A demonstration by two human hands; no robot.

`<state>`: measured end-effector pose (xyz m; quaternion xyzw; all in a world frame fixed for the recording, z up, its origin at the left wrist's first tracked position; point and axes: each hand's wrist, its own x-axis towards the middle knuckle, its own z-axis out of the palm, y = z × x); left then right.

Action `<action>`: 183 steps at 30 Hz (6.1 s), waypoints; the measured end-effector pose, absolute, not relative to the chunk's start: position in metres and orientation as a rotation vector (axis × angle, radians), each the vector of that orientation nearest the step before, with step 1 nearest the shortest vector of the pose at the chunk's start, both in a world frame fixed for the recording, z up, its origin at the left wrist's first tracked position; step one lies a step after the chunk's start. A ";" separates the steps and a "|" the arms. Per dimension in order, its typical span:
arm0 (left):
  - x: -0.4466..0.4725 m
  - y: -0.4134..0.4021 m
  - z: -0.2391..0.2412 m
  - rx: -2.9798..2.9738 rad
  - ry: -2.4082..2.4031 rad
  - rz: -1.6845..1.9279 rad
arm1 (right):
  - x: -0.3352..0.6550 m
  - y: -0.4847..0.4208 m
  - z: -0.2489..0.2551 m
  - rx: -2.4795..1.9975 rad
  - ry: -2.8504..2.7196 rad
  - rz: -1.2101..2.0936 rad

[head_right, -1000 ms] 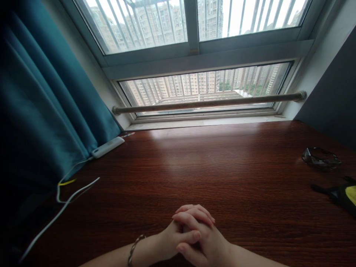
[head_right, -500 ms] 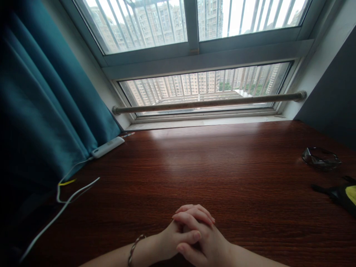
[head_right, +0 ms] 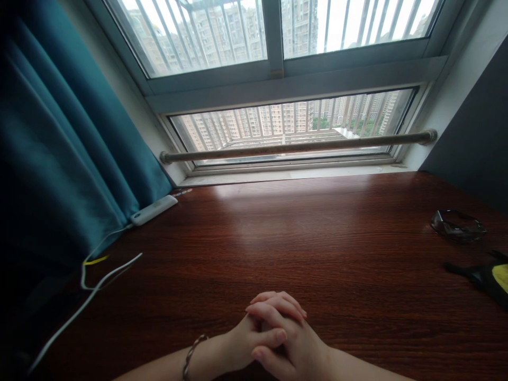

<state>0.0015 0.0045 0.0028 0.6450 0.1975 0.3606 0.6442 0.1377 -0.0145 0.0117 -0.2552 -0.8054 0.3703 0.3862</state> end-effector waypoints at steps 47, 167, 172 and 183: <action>0.001 0.004 0.000 1.482 0.464 0.824 | 0.138 -0.014 0.009 -0.662 -2.039 0.955; 0.000 0.003 -0.002 1.483 0.471 0.797 | 0.138 -0.014 0.007 -0.654 -2.049 0.918; 0.001 0.003 -0.001 1.482 0.460 0.796 | 0.137 -0.014 0.007 -0.664 -2.060 0.928; 0.000 0.003 -0.002 1.493 0.454 0.807 | 0.139 -0.015 0.008 -0.669 -2.045 0.949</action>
